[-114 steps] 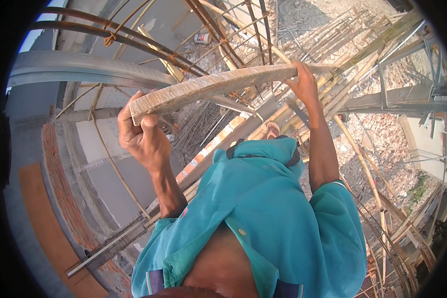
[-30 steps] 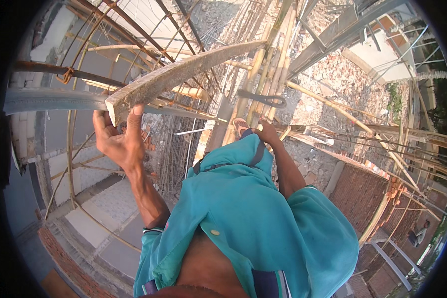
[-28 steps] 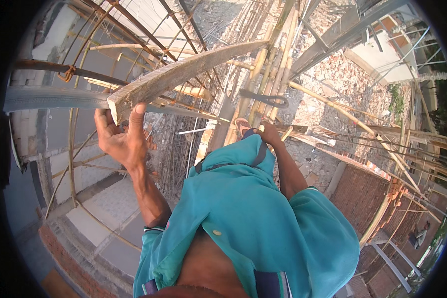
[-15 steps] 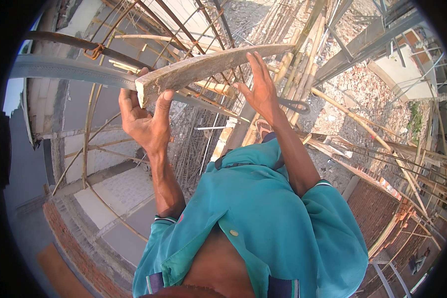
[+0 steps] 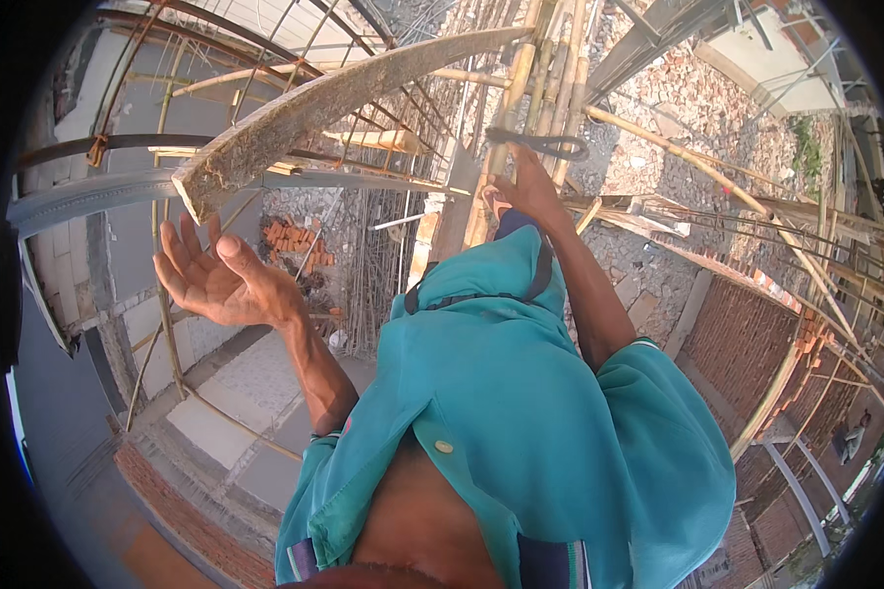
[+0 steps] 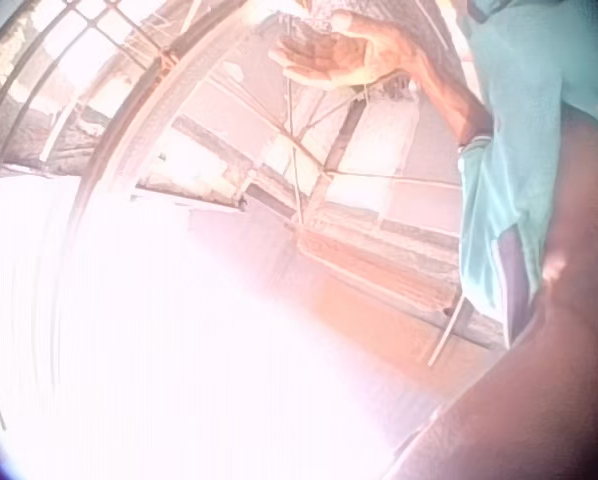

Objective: The person positions bamboo poles on a bamboo scaffolding platform and secures them using wire and pliers. They repeatedly wrap wire around pole joints and twist it to tighten the connections.

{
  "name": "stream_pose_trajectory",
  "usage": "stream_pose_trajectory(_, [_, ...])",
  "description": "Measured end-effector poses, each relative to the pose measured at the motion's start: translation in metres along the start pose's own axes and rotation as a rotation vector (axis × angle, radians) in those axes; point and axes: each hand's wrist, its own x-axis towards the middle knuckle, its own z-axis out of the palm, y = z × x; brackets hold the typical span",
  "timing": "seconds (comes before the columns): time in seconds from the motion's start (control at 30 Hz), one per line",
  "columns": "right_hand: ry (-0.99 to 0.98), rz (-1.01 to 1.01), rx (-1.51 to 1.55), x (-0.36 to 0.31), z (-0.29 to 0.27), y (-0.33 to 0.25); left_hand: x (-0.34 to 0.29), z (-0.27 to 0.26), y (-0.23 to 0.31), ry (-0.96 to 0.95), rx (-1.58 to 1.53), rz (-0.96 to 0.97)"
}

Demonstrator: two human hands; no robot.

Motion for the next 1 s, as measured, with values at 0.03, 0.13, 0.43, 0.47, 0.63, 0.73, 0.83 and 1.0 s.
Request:
stream_pose_trajectory(0.03, [-0.129,0.126,0.013,-0.019,0.004,0.023,-0.012,-0.006,-0.005,-0.032,0.055,0.015])
stream_pose_trajectory(0.13, [-0.453,0.362,0.096,-0.081,0.022,0.07,-0.069,-0.026,-0.026,-0.177,0.202,-0.072])
stream_pose_trajectory(0.43, [-0.341,0.661,0.355,-0.173,0.137,0.22,-0.267,-0.095,-0.127,-1.469,0.486,-0.979])
stream_pose_trajectory(0.47, [-0.319,0.808,0.281,-0.166,0.153,0.246,-0.282,-0.098,-0.136,-1.546,0.496,-1.084])
stream_pose_trajectory(0.63, [-0.011,0.886,0.121,-0.091,0.21,0.366,-0.348,-0.089,-0.176,-1.676,0.53,-1.417])
stream_pose_trajectory(0.73, [0.218,0.856,0.085,-0.015,0.231,0.439,-0.381,-0.077,-0.202,-1.841,0.582,-1.392])
stream_pose_trajectory(0.83, [0.413,0.906,0.085,0.056,0.236,0.515,-0.412,-0.065,-0.226,-1.902,0.572,-1.475])
stream_pose_trajectory(1.0, [0.613,0.952,-0.071,0.149,0.211,0.629,-0.439,-0.052,-0.257,-1.93,0.712,-1.459])
